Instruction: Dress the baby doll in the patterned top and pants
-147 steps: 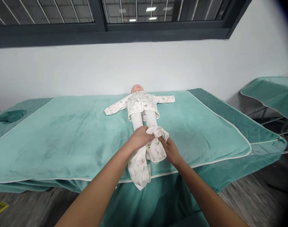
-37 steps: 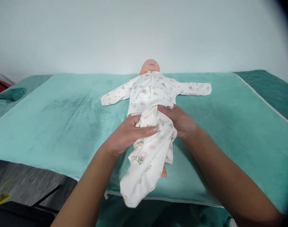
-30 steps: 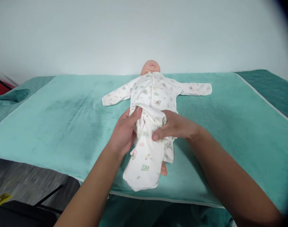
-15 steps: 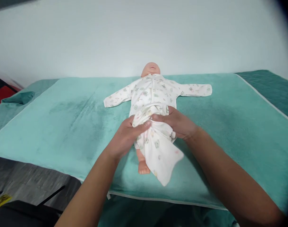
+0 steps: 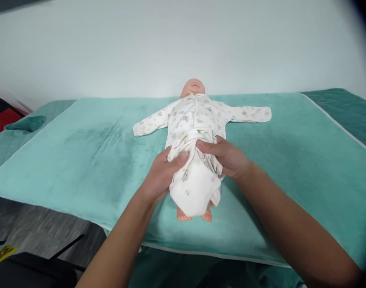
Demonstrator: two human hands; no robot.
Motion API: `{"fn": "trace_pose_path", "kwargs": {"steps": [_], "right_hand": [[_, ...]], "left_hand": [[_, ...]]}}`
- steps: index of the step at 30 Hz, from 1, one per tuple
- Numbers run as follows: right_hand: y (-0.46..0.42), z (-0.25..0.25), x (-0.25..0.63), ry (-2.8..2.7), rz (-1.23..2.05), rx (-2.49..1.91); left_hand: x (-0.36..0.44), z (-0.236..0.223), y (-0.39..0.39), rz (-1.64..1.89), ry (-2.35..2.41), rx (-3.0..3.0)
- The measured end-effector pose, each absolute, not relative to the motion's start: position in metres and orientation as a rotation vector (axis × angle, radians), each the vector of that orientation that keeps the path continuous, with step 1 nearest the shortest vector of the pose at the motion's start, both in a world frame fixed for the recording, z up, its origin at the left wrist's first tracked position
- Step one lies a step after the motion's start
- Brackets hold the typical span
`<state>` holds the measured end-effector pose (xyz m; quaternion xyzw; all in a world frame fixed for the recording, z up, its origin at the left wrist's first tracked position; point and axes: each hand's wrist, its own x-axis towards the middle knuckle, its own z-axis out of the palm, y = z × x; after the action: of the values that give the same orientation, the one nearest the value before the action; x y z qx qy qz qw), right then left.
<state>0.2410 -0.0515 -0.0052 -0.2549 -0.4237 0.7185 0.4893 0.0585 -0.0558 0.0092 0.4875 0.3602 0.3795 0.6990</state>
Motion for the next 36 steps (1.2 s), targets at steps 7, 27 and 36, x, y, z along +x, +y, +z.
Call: {"fn": "trace_pose_path", "kwargs": {"steps": [7,27,36], "right_hand": [[-0.054,-0.004,0.248,-1.175,1.769,-0.646],[-0.068,0.024,0.235,-2.166,1.209,-1.237],[-0.075,0.019,0.227,-2.338,1.049,-1.380]], "left_hand": [[0.061,0.011,-0.059,0.933,0.787,1.063],[0.074,0.011,-0.195,1.134,1.198,0.265],[0.063,-0.044,-0.216,1.275,1.360,0.246]]}}
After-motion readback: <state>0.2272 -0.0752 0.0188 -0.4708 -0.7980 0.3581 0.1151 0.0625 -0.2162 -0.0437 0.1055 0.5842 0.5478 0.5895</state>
